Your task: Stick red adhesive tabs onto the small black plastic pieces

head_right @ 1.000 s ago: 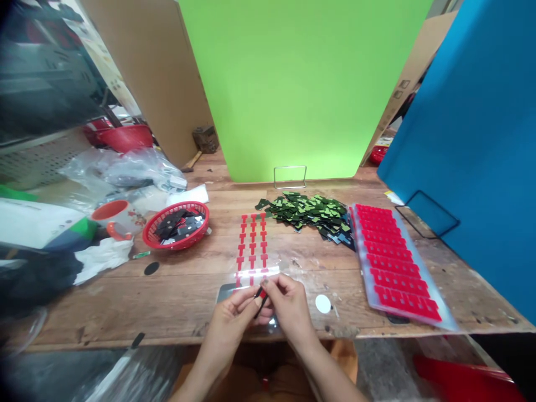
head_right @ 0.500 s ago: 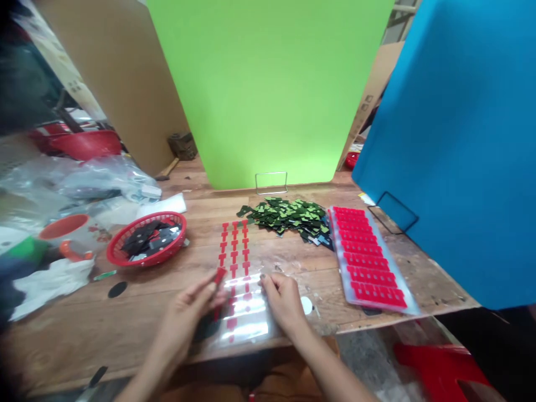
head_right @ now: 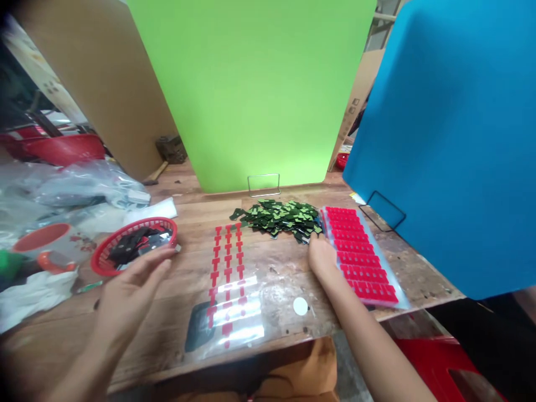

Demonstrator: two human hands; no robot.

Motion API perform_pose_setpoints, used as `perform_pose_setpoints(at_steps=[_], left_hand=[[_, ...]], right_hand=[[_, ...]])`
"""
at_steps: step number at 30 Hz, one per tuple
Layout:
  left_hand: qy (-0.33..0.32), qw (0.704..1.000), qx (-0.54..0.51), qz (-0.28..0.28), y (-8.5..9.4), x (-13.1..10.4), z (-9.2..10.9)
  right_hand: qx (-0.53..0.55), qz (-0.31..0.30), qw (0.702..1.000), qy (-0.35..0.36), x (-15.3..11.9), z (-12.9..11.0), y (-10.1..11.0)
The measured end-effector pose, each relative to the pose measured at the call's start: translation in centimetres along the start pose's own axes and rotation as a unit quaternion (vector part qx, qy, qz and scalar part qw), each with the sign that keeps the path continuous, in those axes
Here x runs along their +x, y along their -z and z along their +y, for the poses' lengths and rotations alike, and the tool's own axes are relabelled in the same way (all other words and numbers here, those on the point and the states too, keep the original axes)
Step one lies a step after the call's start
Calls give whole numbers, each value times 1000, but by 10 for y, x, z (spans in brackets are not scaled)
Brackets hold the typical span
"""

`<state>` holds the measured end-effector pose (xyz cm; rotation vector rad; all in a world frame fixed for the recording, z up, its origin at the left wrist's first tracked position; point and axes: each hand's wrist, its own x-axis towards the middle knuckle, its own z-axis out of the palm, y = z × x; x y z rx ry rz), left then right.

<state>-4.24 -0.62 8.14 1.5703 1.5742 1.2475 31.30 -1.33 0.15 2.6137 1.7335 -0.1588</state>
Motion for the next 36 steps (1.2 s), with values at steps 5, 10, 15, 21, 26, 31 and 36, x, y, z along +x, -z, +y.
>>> perform_pose_setpoints(at_steps=[5,10,15,21,26,31,36], left_hand=[[103,991,-33,-77,-15,-43,-12],[177,977,-82,-85,-12,-66,-21],[200,970,-101,-94,-16,-79,-25],[225,957,-133,-123,-28,-88,-19],[244,945,-167,-138,-45,-93,-7],[277,919,-218,-176,-61,-97,9],[272,897,-272,-217,-72,-101,12]], right_hand=[[-9,-40,999,-9,3,-1,-1],[-6,-69,998,1,-4,0,-3],[7,-21,999,22,-10,1,-3],[167,80,980,76,-17,1,-1],[418,69,904,57,-33,-16,7],[682,-161,713,22,-71,-54,12],[724,-298,619,59,-107,-85,1]])
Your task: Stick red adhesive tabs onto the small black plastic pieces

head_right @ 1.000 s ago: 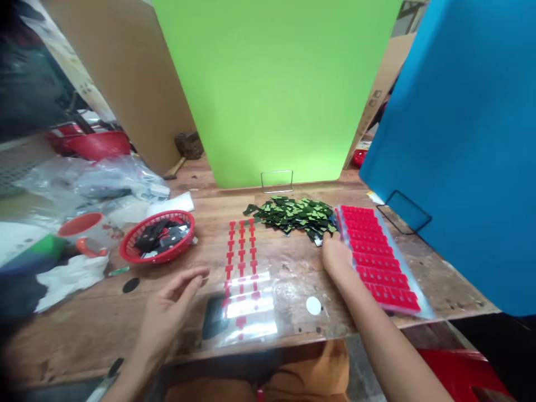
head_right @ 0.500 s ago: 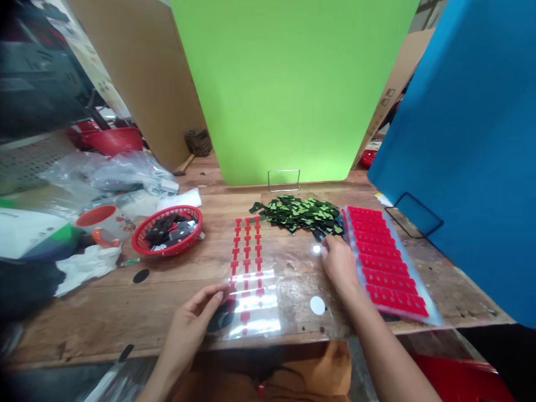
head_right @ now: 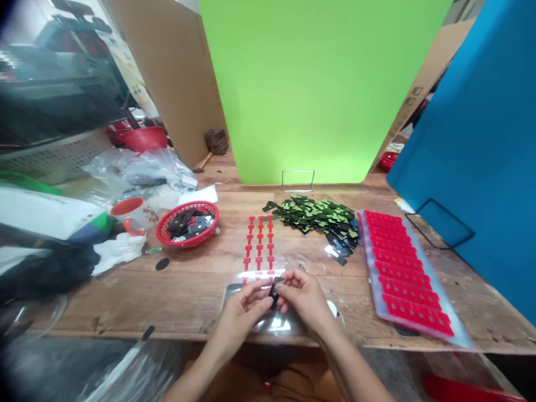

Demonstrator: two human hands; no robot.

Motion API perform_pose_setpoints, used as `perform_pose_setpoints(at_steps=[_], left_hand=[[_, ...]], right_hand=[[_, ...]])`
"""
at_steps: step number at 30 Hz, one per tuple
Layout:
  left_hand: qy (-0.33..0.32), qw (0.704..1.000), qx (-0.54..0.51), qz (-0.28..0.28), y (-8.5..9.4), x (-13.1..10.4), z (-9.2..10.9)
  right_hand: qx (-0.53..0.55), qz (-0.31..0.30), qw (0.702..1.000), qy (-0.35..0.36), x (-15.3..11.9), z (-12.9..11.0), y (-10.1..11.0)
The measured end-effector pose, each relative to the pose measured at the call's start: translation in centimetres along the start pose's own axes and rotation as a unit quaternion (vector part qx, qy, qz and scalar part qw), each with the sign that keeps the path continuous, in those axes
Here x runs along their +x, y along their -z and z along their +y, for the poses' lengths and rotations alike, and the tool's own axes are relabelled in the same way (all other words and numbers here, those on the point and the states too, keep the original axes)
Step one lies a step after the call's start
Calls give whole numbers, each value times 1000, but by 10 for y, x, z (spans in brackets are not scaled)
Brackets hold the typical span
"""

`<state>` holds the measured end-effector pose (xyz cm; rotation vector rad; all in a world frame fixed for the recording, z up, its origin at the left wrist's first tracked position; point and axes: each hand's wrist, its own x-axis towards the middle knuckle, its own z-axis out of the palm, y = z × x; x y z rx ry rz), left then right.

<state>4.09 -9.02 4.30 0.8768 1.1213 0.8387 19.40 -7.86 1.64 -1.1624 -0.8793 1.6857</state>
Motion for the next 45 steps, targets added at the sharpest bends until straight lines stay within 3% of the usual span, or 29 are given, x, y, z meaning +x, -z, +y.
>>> perform_pose_setpoints(at_steps=[3,5,7,9,12,18,23,29,34,37,40,45], left_hand=[[9,1000,-4,-10,8,2,-4],[10,1000,3,27,19,3,-4],[-9,997,25,78,32,3,-3],[-37,991,65,108,43,2,-2],[-51,987,115,96,52,2,-6],[-2,992,81,92,54,10,-26],[21,994,53,96,55,14,-23],[28,994,39,101,53,12,-20],[30,994,50,94,55,14,-22],[28,994,50,88,56,15,-23],[25,994,49,89,55,15,-24],[32,993,55,101,54,14,-23]], right_hand=[[4,-38,999,-10,-2,9,-11],[-36,-29,999,-1,-3,12,-15],[-140,-4,989,44,-7,14,-18],[-281,5,954,107,-12,16,-22],[-421,-7,893,161,-19,20,-31],[-534,-32,839,99,-12,14,-47],[-592,-78,800,49,-5,2,-52],[-618,-20,783,64,-14,11,-63],[-637,-22,766,83,-18,23,-66],[-610,1,784,118,-18,27,-63],[-515,7,843,152,-21,28,-53],[-289,-52,954,57,-30,17,-29]])
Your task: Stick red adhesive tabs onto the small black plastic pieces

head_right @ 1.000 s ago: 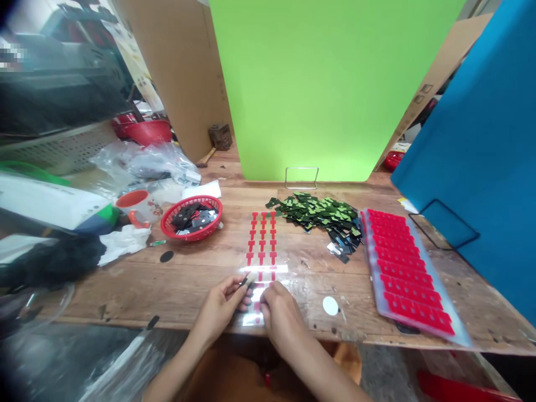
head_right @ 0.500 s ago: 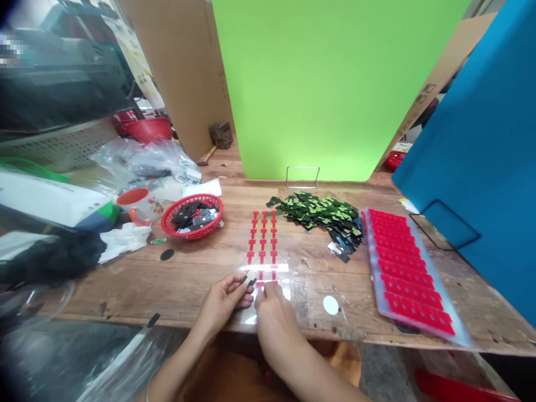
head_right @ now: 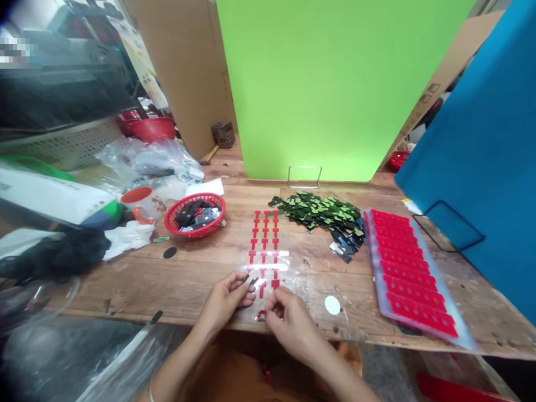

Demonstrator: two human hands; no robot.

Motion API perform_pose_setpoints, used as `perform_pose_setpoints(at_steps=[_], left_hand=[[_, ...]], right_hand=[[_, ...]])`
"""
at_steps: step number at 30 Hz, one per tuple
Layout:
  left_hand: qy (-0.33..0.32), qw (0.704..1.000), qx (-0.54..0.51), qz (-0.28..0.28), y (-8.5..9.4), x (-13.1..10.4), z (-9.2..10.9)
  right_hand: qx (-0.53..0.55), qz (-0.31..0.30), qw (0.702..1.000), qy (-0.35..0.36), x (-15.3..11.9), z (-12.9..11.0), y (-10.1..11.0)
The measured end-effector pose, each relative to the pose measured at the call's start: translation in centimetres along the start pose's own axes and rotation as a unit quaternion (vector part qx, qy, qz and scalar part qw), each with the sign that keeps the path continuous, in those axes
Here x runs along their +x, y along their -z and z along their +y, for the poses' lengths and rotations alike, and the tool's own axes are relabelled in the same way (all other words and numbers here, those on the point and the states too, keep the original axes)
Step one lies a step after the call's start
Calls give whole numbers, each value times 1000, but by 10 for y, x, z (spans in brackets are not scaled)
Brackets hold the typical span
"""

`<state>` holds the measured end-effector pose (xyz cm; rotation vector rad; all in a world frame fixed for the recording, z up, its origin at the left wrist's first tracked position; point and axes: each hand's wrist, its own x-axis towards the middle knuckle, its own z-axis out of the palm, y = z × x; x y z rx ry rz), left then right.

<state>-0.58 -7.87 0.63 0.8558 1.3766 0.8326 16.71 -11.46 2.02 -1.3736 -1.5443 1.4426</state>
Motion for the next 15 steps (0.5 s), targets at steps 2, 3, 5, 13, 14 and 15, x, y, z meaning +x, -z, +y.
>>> perform_pose_setpoints(at_steps=[2,3,5,13,14,15], left_hand=[[2,1000,-4,3,1,0,1],[7,1000,-11,2,1,0,2],[19,999,-29,-1,1,-1,5],[46,990,-128,-40,-14,-25,22],[46,988,-137,-45,-17,-27,24],[44,987,-144,-52,-20,-30,26]], right_hand=[[85,-10,996,-24,-2,-1,8],[120,-2,992,-28,-3,-2,10],[174,29,984,-25,-1,-2,11],[171,152,973,38,15,-3,-11],[163,161,972,47,16,-3,-13],[159,168,971,54,17,-3,-16]])
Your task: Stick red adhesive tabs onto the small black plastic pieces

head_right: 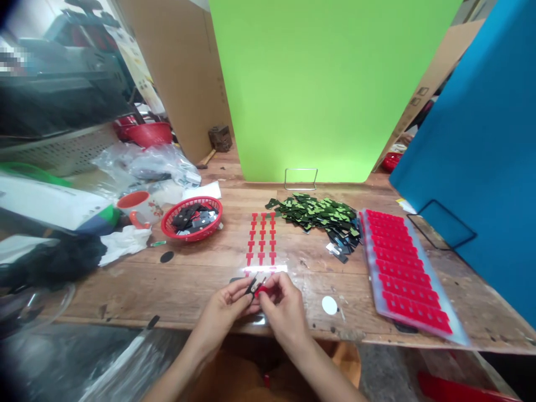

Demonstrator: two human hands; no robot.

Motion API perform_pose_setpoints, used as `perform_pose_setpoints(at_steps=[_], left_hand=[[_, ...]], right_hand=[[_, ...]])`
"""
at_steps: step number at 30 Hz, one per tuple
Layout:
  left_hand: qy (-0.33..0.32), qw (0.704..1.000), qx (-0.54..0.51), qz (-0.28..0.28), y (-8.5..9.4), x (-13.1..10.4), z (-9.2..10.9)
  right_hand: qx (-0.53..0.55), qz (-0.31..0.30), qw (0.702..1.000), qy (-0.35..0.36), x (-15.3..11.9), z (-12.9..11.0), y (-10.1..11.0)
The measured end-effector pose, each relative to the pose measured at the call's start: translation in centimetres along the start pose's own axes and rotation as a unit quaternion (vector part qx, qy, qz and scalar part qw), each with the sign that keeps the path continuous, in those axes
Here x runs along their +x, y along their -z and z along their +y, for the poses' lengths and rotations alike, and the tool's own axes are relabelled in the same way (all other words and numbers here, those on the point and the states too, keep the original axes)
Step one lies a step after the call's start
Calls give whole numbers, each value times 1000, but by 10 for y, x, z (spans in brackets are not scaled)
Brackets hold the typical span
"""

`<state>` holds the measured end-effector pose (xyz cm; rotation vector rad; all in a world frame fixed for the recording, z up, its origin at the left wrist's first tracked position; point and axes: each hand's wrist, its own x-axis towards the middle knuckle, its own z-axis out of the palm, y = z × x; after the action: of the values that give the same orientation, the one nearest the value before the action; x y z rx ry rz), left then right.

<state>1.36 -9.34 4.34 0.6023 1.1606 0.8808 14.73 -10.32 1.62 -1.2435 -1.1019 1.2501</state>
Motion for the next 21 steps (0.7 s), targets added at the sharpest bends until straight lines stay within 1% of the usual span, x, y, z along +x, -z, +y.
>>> perform_pose_setpoints(at_steps=[5,10,21], left_hand=[[-11,1000,-6,-25,-9,-4,2],[-7,999,-2,-35,-9,-4,3],[-16,999,6,-37,-8,-5,2]], right_hand=[[-5,5,1000,3,-2,1,-4],[-30,27,999,21,-3,1,-4],[-31,29,999,20,-4,2,-6]])
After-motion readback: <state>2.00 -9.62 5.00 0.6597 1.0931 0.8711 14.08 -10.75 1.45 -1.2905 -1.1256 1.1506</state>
